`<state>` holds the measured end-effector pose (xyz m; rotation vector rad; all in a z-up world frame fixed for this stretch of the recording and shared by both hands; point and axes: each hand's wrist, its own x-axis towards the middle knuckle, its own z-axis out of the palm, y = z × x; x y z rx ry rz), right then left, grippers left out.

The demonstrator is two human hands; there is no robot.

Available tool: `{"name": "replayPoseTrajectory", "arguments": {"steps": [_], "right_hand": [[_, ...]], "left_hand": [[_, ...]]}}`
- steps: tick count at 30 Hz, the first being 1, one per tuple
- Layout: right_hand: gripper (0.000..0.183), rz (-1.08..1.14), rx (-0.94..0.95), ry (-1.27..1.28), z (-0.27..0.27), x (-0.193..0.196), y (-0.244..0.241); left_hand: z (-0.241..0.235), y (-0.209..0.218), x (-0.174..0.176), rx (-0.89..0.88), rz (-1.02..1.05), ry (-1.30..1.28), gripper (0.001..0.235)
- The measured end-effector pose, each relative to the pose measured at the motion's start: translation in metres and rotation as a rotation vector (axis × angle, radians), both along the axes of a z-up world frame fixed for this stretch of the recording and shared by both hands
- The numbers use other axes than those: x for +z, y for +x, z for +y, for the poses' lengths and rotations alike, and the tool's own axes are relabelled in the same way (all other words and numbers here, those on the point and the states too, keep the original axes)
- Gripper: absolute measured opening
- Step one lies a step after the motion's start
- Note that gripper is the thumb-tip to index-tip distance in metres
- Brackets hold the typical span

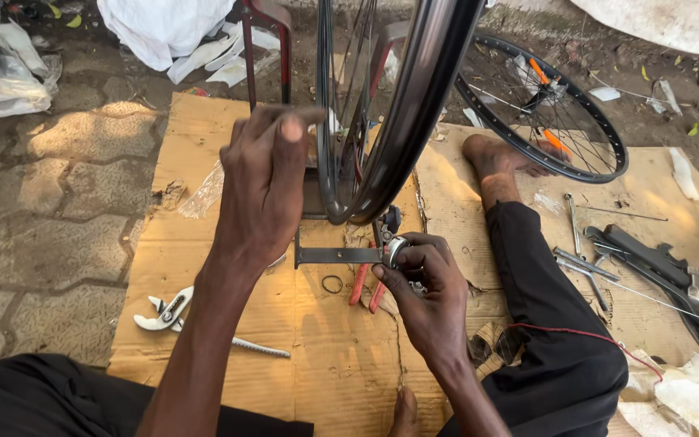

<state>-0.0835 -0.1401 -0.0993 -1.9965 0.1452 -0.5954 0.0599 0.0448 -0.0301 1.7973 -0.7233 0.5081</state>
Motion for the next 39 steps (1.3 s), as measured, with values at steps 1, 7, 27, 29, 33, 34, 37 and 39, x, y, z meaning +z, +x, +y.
{"name": "replayPoseTrajectory", "arguments": {"steps": [1,7,27,29,33,34,37,39], "right_hand": [[0.017,-0.001,0.019,0.031,0.0,0.0,0.001],[0.017,0.021,0.012,0.032,-0.001,0.0,0.002],[0.018,0.035,-0.021,0.041,0.002,-0.004,0.003],[0.017,0.013,0.003,0.044,0.004,-0.003,0.006],[0.016,0.048,-0.001,0.119,0.007,-0.002,0.004],[0.016,0.024,0.024,0.117,0.009,-0.002,0.003],[0.013,0.033,-0.008,0.09,0.012,-0.001,0.003],[0.013,0.046,-0.024,0.076,0.013,-0.001,0.003]], "left_hand": [[-0.001,-0.001,0.005,-0.012,-0.022,-0.031,0.075],[-0.004,-0.001,0.018,-0.063,-0.084,-0.132,0.072],[-0.053,0.022,0.09,-0.362,-0.393,-0.312,0.07],[-0.057,0.03,0.088,-0.368,-0.397,-0.307,0.074],[-0.053,0.045,0.048,-0.409,-0.303,-0.244,0.081],[-0.048,0.049,0.03,-0.427,-0.233,-0.212,0.083],[-0.028,0.058,-0.026,-0.447,0.085,-0.063,0.089],[-0.015,0.066,-0.057,-0.394,0.344,0.06,0.108]]}}
